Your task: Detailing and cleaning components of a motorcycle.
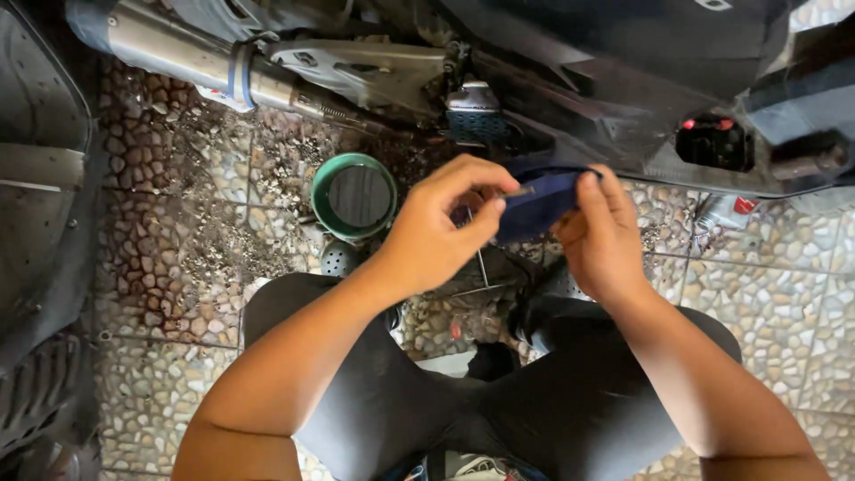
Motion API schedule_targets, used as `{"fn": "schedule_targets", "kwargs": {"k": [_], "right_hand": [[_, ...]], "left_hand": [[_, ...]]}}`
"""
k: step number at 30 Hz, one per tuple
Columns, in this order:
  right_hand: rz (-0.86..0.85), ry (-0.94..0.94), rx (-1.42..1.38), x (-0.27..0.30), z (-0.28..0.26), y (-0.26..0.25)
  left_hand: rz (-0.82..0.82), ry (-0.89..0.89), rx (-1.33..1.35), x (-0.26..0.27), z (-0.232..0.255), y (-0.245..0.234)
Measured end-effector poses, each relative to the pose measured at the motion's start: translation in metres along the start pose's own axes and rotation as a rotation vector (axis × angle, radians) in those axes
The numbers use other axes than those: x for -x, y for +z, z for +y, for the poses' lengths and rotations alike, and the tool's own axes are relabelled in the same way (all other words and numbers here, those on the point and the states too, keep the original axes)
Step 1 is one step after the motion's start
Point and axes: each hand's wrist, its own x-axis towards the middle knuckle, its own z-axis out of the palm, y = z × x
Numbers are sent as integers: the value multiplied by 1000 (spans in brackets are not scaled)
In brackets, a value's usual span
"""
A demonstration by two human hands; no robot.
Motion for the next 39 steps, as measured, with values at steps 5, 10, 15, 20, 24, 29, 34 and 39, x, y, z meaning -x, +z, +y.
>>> {"fn": "schedule_targets", "kwargs": {"k": [5, 10, 15, 20, 24, 29, 34, 39], "right_hand": [[36, -57, 109, 9, -2, -9], [-165, -193, 231, 25, 0, -12], [-143, -49, 135, 26, -12, -7], [-126, 11, 154, 28, -9, -13], [-83, 88, 122, 32, -2, -26], [-37, 148, 223, 28, -11, -6], [-57, -53, 374, 23, -13, 5], [54, -14, 192, 16, -19, 18]], "left_hand": [[-14, 62, -77, 3, 11, -1], [19, 120, -120, 6, 11, 2], [49, 29, -101, 4, 10, 2], [57, -18, 19, 8, 0, 8], [43, -62, 58, 11, -1, 10], [59, 55, -13, 11, -1, 10], [64, 239, -115, 13, 4, 13], [36, 88, 36, 16, 1, 16]]}}
